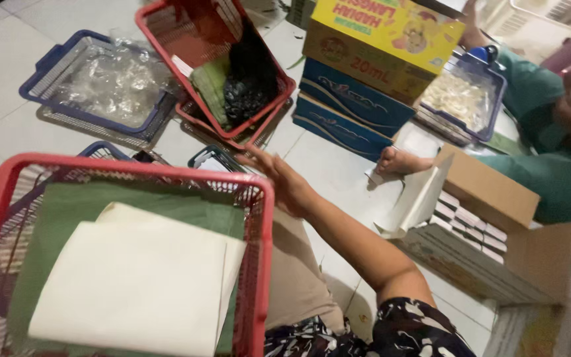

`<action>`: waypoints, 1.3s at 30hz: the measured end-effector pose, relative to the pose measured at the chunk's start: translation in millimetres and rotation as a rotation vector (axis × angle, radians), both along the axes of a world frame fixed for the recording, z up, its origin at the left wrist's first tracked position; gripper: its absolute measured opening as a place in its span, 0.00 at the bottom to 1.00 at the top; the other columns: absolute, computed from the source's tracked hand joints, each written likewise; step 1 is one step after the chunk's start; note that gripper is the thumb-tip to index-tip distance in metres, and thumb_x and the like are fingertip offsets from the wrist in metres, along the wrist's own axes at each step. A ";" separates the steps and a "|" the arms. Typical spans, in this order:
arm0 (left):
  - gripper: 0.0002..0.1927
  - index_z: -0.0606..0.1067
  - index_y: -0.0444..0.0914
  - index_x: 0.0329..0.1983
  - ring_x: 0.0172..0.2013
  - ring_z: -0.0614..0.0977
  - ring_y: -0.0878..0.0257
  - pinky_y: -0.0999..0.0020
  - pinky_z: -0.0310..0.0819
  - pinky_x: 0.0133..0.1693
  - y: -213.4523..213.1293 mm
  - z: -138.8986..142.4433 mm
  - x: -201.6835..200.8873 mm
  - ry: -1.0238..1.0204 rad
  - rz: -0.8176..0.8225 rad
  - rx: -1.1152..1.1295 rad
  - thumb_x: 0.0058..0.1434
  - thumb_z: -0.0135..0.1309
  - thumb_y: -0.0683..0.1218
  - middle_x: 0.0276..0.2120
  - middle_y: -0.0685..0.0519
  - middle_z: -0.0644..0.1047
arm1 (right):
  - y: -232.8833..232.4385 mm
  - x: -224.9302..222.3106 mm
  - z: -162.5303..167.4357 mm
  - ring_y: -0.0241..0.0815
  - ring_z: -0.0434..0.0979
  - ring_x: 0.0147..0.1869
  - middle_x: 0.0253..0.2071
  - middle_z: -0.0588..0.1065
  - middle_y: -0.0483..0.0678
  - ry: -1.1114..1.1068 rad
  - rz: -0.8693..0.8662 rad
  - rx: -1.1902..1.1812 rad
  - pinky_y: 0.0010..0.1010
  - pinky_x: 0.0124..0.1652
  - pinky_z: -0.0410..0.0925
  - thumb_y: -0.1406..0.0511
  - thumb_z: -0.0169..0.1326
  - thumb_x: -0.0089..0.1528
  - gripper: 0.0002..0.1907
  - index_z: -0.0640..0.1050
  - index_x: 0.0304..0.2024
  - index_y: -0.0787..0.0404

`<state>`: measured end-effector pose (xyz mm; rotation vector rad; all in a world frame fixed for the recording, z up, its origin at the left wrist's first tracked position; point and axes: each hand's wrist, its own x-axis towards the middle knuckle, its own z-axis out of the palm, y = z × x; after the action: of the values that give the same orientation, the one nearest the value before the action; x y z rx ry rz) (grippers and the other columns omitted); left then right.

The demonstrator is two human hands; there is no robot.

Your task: The person sits on the floor wrapping small white food balls in cut green leaves, folding the leaf around each item and placing the wrapped pieces into a plastic basket. They occasionally handle plastic bags, a box of packaged goods, and reposition baskets of materials.

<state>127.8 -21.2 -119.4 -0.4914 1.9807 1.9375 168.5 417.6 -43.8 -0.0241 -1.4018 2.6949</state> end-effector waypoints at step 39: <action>0.38 0.61 0.22 0.69 0.64 0.70 0.47 0.57 0.66 0.67 -171.5 -30.1 -31.9 0.739 -0.015 -0.596 0.68 0.67 0.47 0.63 0.31 0.66 | 99.9 194.9 -167.0 0.65 0.65 0.71 0.68 0.68 0.57 -0.321 -0.834 -0.368 0.71 0.63 0.57 0.52 0.48 0.61 0.34 0.67 0.66 0.60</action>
<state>96.0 -192.7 -149.5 0.1629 3.0283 1.6151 363.4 517.5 -210.9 -0.8833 -0.6709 2.2085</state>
